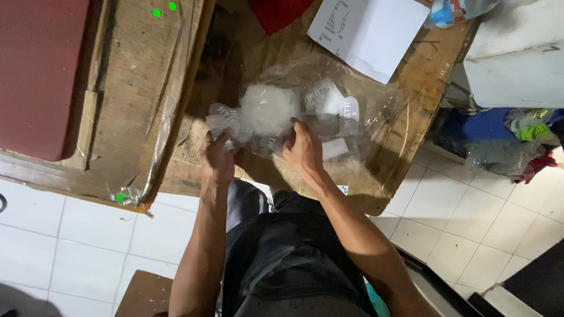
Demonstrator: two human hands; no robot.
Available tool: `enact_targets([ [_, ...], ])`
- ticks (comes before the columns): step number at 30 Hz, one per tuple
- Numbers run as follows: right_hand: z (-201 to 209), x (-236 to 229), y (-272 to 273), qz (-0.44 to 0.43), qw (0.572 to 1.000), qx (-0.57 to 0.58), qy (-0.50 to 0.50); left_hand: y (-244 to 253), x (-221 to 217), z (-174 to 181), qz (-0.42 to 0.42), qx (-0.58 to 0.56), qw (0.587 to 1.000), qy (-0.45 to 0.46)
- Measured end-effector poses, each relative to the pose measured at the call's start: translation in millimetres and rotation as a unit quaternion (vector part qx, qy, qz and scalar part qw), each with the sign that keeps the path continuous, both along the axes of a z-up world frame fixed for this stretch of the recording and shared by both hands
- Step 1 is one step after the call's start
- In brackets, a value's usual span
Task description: The person separates and stacks small white stickers from a plastic sheet on a wooden table. They peel individual stickers and place them into a growing pile, occasionally adjusting the sheet and the pile.
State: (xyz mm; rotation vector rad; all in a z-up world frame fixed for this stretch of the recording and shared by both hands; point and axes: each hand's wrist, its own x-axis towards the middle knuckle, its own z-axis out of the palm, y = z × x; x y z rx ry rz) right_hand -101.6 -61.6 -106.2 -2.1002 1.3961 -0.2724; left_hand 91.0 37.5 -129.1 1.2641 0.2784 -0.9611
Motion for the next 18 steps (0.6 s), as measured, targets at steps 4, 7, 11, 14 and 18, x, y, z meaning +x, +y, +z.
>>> enact_targets([
  [4,27.6,-28.5,5.6,-0.035,0.993,-0.087,-0.069,-3.1,0.7,83.1,0.026,-0.015,0.999,0.010],
  [7,47.0,-75.1,-2.5,-0.110,0.977,-0.090,-0.161,-3.1,-21.3,102.4,-0.055,0.064,0.995,-0.047],
  [11,32.2,-133.5,-8.6,-0.087,0.986,-0.135,-0.046,-34.4,-84.6,134.1,-0.412,0.113,0.904,-0.023],
  [14,14.0,-155.3,-11.6,-0.048,0.986,-0.154,-0.046,-41.5,-101.9,74.4,-0.287,-0.027,0.955,0.077],
  [18,7.7,-167.5,-9.8,-0.040,0.983,-0.179,-0.030,-47.0,-104.6,62.5,-0.383,0.148,0.897,-0.163],
])
